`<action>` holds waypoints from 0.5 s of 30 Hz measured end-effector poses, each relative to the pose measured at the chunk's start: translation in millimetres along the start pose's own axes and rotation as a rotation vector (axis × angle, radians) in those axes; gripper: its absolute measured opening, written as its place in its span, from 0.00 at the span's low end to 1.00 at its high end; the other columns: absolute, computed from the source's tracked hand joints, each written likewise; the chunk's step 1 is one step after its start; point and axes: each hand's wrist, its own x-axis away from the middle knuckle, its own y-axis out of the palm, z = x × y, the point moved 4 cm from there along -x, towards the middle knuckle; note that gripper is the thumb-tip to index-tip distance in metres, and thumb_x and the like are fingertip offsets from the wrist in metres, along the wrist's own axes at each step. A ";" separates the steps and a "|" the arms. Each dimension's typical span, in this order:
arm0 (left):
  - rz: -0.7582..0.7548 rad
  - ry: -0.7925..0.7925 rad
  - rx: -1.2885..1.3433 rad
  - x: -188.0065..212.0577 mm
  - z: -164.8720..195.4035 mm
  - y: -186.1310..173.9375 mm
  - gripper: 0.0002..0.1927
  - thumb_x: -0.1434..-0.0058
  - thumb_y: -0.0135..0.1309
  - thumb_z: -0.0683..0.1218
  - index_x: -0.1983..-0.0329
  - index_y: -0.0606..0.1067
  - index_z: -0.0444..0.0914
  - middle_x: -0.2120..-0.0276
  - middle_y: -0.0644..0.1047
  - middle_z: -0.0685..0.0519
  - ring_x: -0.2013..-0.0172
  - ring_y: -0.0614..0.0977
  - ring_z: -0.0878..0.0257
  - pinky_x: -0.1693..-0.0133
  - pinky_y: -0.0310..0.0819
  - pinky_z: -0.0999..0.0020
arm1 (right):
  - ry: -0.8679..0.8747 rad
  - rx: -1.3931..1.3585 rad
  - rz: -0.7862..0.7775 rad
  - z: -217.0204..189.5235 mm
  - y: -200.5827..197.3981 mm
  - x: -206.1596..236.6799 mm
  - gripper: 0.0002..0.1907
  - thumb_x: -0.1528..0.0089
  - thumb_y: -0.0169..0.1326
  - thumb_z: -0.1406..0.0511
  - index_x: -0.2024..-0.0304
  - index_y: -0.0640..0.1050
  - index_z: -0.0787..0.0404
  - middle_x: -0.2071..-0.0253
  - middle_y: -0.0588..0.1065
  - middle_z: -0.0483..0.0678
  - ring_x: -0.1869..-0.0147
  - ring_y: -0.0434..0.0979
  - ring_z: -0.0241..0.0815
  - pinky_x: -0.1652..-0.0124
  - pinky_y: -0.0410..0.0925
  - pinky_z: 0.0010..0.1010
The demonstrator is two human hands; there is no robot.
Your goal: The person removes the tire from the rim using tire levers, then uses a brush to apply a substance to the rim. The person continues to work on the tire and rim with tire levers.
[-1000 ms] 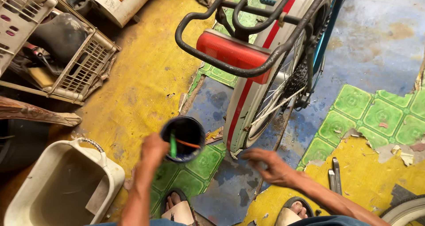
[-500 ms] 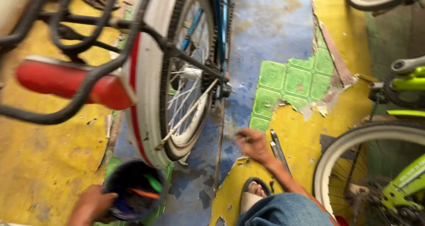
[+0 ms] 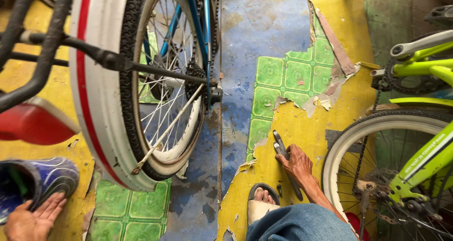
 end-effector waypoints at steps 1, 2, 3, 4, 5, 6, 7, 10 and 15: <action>0.086 0.031 -0.034 -0.2 0.7 -2.8 0.33 0.22 0.32 0.56 0.28 0.50 0.23 0.40 0.73 0.31 0.37 0.77 0.37 0.39 0.67 0.41 | 0.011 0.004 -0.003 0.3 -2.8 1.7 0.28 0.45 0.64 0.47 0.57 0.76 0.61 0.59 0.78 0.56 0.54 0.79 0.59 0.57 0.71 0.51; 0.173 0.065 -0.065 1.4 -2.1 -5.8 0.34 0.22 0.32 0.59 0.28 0.50 0.27 0.41 0.74 0.34 0.35 0.76 0.38 0.38 0.66 0.41 | 0.018 0.009 -0.008 0.0 -4.7 3.4 0.27 0.44 0.63 0.47 0.57 0.75 0.61 0.59 0.78 0.56 0.55 0.80 0.60 0.57 0.71 0.51; 0.198 0.122 -0.012 3.1 -8.7 -6.9 0.35 0.24 0.31 0.62 0.27 0.48 0.31 0.40 0.72 0.34 0.35 0.75 0.37 0.37 0.65 0.41 | 0.022 0.014 -0.017 -0.5 -4.8 6.2 0.27 0.44 0.63 0.47 0.56 0.75 0.61 0.59 0.78 0.56 0.55 0.80 0.60 0.58 0.71 0.52; 0.251 0.249 -0.013 3.8 -13.9 -6.2 0.33 0.26 0.35 0.59 0.30 0.51 0.31 0.42 0.73 0.35 0.37 0.75 0.39 0.39 0.66 0.43 | -0.013 0.000 0.027 -2.6 -6.1 8.7 0.27 0.45 0.63 0.48 0.56 0.75 0.61 0.59 0.78 0.56 0.55 0.80 0.60 0.58 0.71 0.52; 0.306 0.404 -0.086 6.4 -24.0 -4.3 0.31 0.28 0.39 0.57 0.33 0.55 0.31 0.44 0.73 0.36 0.40 0.76 0.40 0.41 0.67 0.45 | -0.047 -0.017 0.070 -4.9 -5.9 11.7 0.27 0.46 0.63 0.49 0.56 0.75 0.61 0.60 0.78 0.57 0.55 0.79 0.60 0.59 0.72 0.52; 0.367 0.559 -0.206 8.6 -38.3 -0.3 0.29 0.31 0.42 0.55 0.36 0.58 0.30 0.46 0.74 0.36 0.43 0.77 0.42 0.43 0.68 0.46 | -0.081 -0.030 0.110 -5.8 -5.4 14.9 0.27 0.47 0.63 0.49 0.56 0.75 0.61 0.60 0.78 0.57 0.56 0.79 0.61 0.59 0.72 0.52; 0.400 0.679 -0.358 9.5 -58.4 8.0 0.27 0.33 0.46 0.52 0.39 0.61 0.30 0.48 0.75 0.37 0.45 0.78 0.44 0.45 0.69 0.48 | -0.087 -0.013 0.106 -5.7 -2.1 16.8 0.26 0.45 0.62 0.50 0.56 0.76 0.61 0.60 0.78 0.57 0.55 0.79 0.61 0.58 0.72 0.51; 0.392 0.909 -0.772 9.8 -142.1 42.4 0.21 0.40 0.57 0.46 0.47 0.70 0.28 0.54 0.78 0.39 0.53 0.80 0.49 0.52 0.72 0.52 | -0.111 0.050 0.100 -2.1 7.2 15.0 0.21 0.42 0.60 0.52 0.60 0.76 0.62 0.60 0.77 0.59 0.55 0.79 0.62 0.58 0.72 0.52; 0.003 0.842 -1.104 14.4 -282.6 98.9 0.24 0.35 0.61 0.53 0.48 0.77 0.28 0.53 0.79 0.37 0.52 0.79 0.40 0.50 0.73 0.49 | -0.231 0.217 0.010 2.2 15.9 -0.7 0.13 0.38 0.53 0.60 0.66 0.77 0.65 0.66 0.77 0.65 0.65 0.80 0.66 0.63 0.73 0.54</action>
